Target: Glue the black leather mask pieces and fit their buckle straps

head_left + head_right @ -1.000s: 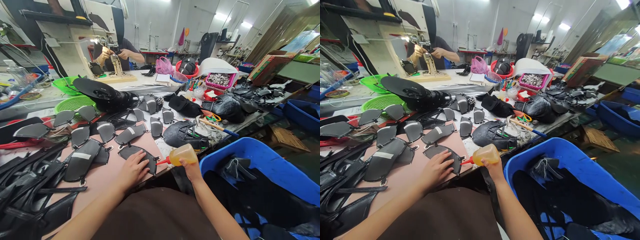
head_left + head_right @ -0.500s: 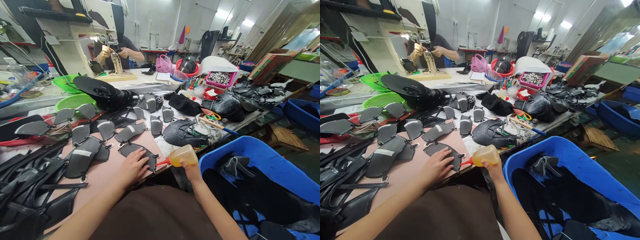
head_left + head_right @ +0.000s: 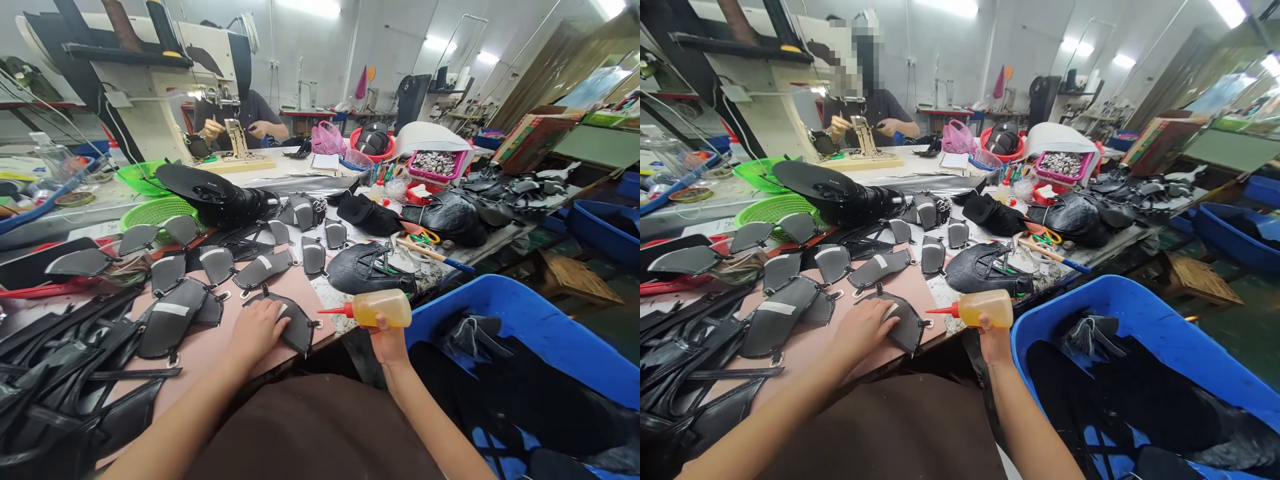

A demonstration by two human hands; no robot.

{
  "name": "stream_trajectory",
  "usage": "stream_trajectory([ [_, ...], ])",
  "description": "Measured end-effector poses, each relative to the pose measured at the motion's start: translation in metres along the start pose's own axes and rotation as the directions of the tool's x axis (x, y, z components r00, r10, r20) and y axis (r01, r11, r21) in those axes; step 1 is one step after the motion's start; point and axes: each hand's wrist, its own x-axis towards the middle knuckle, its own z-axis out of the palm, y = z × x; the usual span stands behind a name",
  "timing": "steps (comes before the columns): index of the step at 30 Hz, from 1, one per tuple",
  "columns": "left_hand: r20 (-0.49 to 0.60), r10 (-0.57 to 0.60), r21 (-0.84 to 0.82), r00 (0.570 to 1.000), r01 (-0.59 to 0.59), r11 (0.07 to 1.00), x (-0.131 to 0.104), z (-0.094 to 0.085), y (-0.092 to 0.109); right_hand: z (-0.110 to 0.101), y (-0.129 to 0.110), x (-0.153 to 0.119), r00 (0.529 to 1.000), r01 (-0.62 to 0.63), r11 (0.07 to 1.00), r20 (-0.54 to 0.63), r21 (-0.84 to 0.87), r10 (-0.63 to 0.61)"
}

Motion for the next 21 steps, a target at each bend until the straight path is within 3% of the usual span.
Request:
stream_trajectory([
  [3,0.056,0.09,-0.026,0.994,-0.089,0.996,0.005,-0.021,-0.007,0.0,-0.005,0.003,0.999,-0.02,0.998,-0.036,0.052,0.022],
  [5,0.107,0.216,-0.097,0.97,-0.206,0.974,0.012,-0.037,-0.015,0.001,-0.007,0.007,0.998,-0.031,0.997,-0.055,0.074,0.035],
  [8,0.208,0.463,-0.279,0.862,-0.402,0.872,0.028,-0.051,-0.03,0.005,-0.009,0.011,0.997,-0.05,0.996,-0.054,0.075,0.054],
  [11,0.298,0.573,-0.342,0.764,-0.475,0.811,0.04,-0.046,-0.039,0.011,-0.008,0.013,0.998,-0.057,0.998,-0.036,0.042,0.058],
  [13,0.327,0.57,-0.323,0.754,-0.477,0.817,0.042,-0.036,-0.04,0.015,-0.006,0.014,0.998,-0.05,0.999,-0.024,0.007,0.051],
  [17,0.315,0.544,-0.302,0.778,-0.461,0.834,0.038,-0.018,-0.039,0.017,-0.001,0.017,1.0,-0.025,0.996,0.015,-0.083,0.027],
  [21,0.29,0.527,-0.304,0.799,-0.445,0.842,0.034,-0.016,-0.038,0.015,0.001,0.022,0.998,0.0,0.984,0.065,-0.179,0.012],
])
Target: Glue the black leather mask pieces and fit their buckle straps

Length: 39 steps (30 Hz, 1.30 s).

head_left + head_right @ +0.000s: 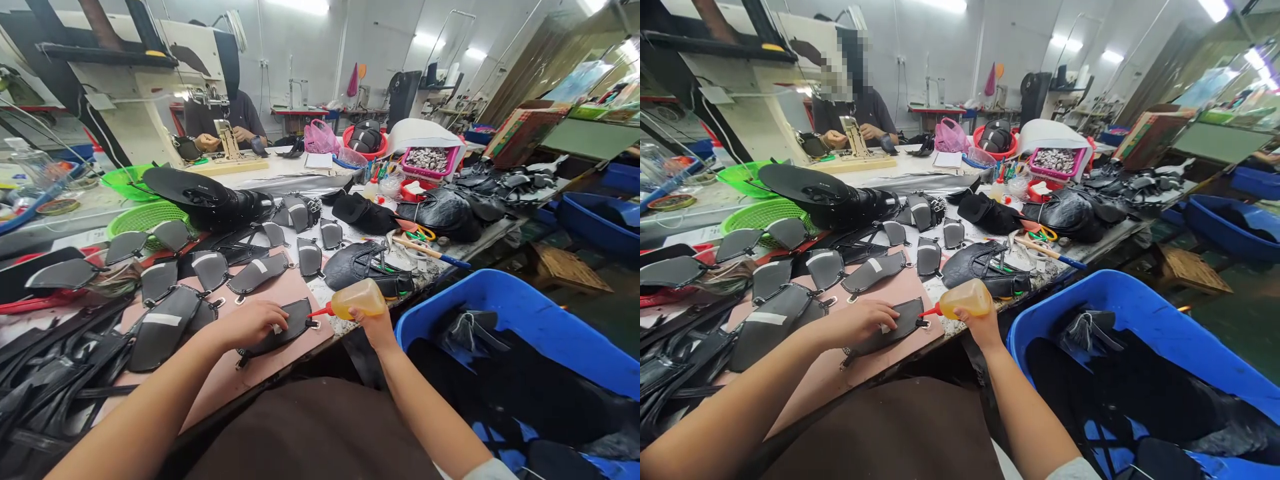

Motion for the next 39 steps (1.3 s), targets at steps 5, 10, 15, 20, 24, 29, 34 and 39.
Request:
stream_trajectory([
  [5,-0.019,-0.016,-0.018,1.0,0.015,1.0,-0.002,-0.003,0.007,-0.002,0.001,0.003,0.999,0.031,0.997,0.018,-0.072,-0.029],
  [10,-0.017,-0.031,-0.037,0.999,0.03,0.999,-0.002,-0.002,0.009,0.002,0.0,0.008,0.998,0.062,0.993,-0.007,-0.103,-0.063],
  [15,-0.026,-0.026,-0.039,0.999,0.025,0.999,-0.002,0.001,0.006,0.005,0.005,0.017,0.998,0.068,0.99,-0.007,-0.126,-0.07],
  [20,-0.03,-0.026,-0.046,0.999,0.025,0.999,-0.002,0.003,0.004,0.005,0.006,0.018,0.997,0.071,0.988,-0.011,-0.134,-0.073],
  [24,-0.051,-0.02,-0.049,0.999,0.018,0.999,-0.002,0.004,0.004,0.003,-0.001,0.011,0.996,0.082,0.988,-0.027,-0.131,-0.086],
  [29,-0.054,-0.025,-0.07,0.998,0.021,0.997,-0.001,0.004,0.004,-0.004,-0.001,-0.001,0.995,0.087,0.988,-0.031,-0.124,-0.092],
  [34,-0.056,-0.028,-0.078,0.998,0.024,0.997,-0.001,0.002,0.006,-0.009,0.007,-0.009,0.996,0.087,0.99,-0.01,-0.108,-0.089],
  [39,-0.049,-0.028,-0.076,0.998,0.025,0.997,-0.001,0.004,0.003,-0.008,0.009,-0.013,0.996,0.089,0.992,-0.009,-0.087,-0.09],
])
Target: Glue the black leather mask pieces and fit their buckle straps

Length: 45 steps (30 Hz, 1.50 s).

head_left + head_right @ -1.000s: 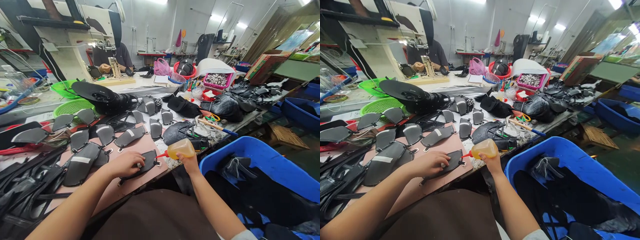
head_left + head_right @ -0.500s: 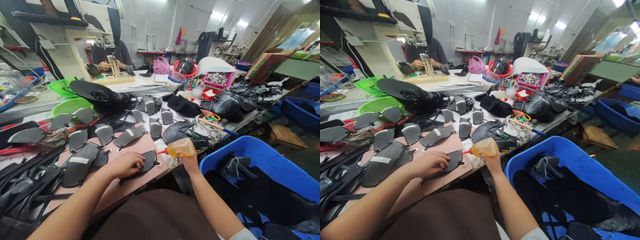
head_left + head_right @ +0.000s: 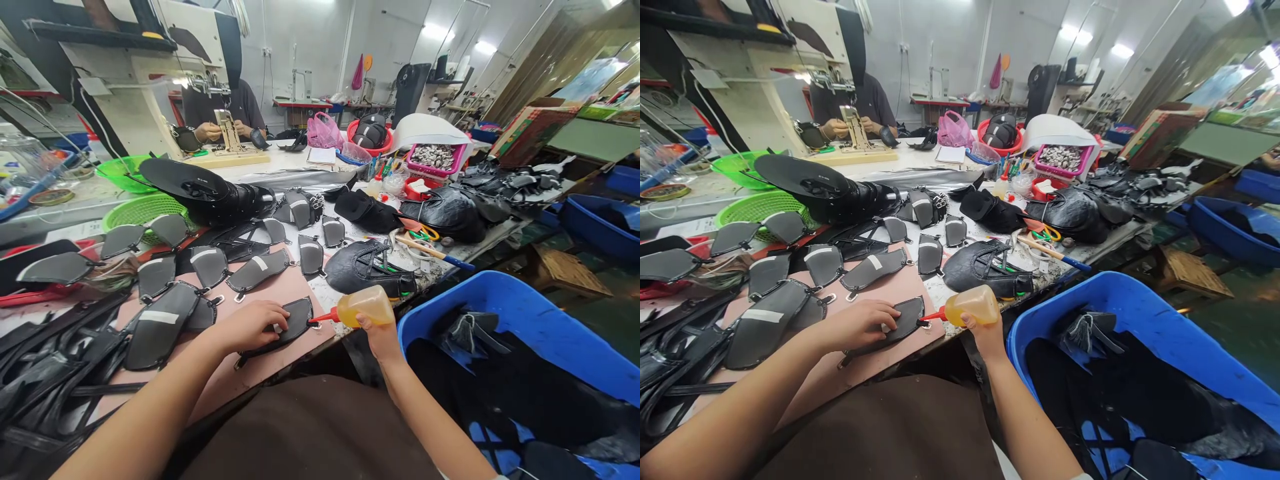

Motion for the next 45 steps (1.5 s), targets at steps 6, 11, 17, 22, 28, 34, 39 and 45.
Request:
stream_trajectory([
  [6,0.008,-0.007,0.002,1.0,0.007,1.0,0.001,-0.001,0.001,0.006,-0.008,-0.01,0.999,-0.027,1.0,0.019,-0.006,0.027],
  [11,0.011,-0.007,0.007,1.0,0.007,1.0,0.0,-0.001,0.001,0.006,-0.013,-0.013,0.999,-0.014,1.0,0.041,-0.025,0.015],
  [17,0.013,-0.007,0.015,1.0,0.007,1.0,0.0,0.001,-0.001,0.002,-0.011,-0.008,1.0,-0.015,1.0,-0.007,0.003,0.015],
  [22,0.015,-0.004,0.023,1.0,0.004,1.0,0.0,-0.001,0.001,0.002,-0.008,-0.005,1.0,-0.016,0.999,-0.023,-0.032,0.016],
  [28,0.025,-0.01,0.031,1.0,0.009,0.999,-0.001,-0.001,0.0,0.002,-0.006,0.005,0.999,0.001,0.999,-0.035,-0.044,-0.003],
  [34,0.027,-0.022,0.029,0.999,0.021,0.999,-0.001,0.001,-0.001,0.014,0.0,0.014,0.998,-0.015,1.0,-0.061,0.014,0.015],
  [39,0.043,-0.001,-0.003,0.999,0.002,1.0,-0.003,-0.002,-0.002,0.026,0.004,0.017,0.991,-0.055,0.987,-0.115,0.153,0.073],
  [45,-0.008,0.001,-0.03,1.0,-0.002,1.0,-0.009,-0.006,0.002,0.019,0.006,0.022,0.961,-0.126,0.875,-0.163,0.467,0.225],
])
